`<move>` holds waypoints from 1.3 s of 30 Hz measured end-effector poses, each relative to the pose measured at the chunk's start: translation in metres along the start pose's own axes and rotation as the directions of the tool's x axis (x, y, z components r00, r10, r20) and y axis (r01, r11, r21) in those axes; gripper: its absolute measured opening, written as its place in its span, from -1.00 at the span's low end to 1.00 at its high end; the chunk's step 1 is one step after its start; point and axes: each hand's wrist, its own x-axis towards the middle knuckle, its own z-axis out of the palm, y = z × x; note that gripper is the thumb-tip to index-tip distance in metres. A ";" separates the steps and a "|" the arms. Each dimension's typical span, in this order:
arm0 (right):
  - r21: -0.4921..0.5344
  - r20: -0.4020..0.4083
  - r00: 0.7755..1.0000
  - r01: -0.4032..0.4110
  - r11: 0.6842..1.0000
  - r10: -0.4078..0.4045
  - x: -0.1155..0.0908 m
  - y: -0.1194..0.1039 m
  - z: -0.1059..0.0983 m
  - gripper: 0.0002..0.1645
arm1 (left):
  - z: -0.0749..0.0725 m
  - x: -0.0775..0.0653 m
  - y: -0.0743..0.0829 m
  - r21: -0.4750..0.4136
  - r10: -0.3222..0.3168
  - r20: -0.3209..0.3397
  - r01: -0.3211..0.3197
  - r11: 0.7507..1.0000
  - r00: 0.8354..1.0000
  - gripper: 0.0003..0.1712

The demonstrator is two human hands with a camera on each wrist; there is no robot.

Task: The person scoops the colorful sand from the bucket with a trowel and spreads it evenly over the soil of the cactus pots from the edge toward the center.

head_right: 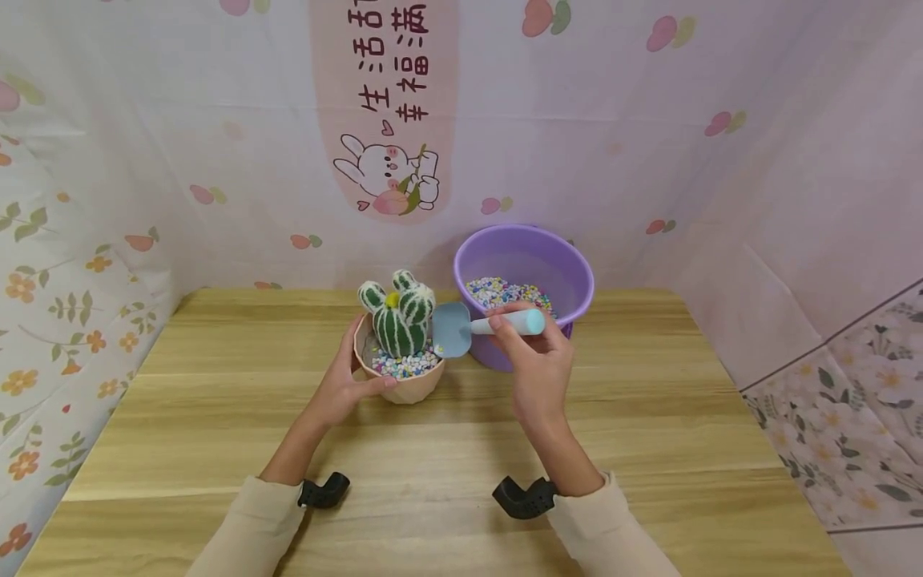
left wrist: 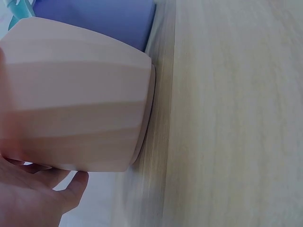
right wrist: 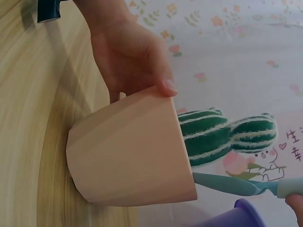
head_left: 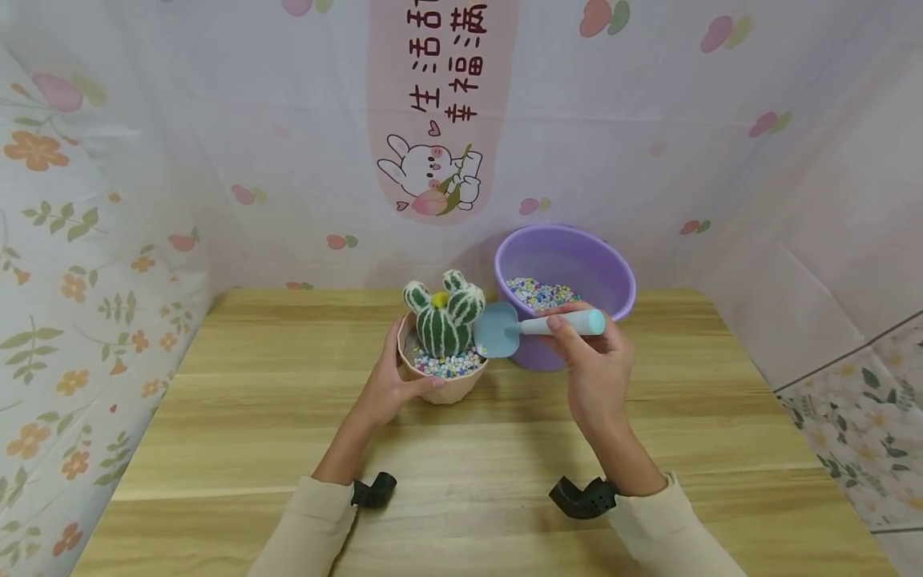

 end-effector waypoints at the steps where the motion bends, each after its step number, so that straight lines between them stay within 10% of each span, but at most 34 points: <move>1: -0.007 0.004 1.000 0.001 1.000 -0.001 0.000 0.000 0.000 -0.82 | 0.000 0.000 0.000 -0.003 0.002 0.001 -0.002 1.000 1.000 0.26; 30: -0.006 0.173 0.974 0.153 0.988 -0.149 0.001 0.001 0.003 -0.81 | -0.004 0.005 -0.001 -0.049 0.030 0.029 -0.029 0.998 0.999 0.20; 39: 0.037 0.083 0.984 0.153 0.988 -0.156 0.013 -0.002 0.002 -0.81 | -0.003 0.006 -0.003 -0.041 0.027 0.009 -0.026 0.999 1.000 0.21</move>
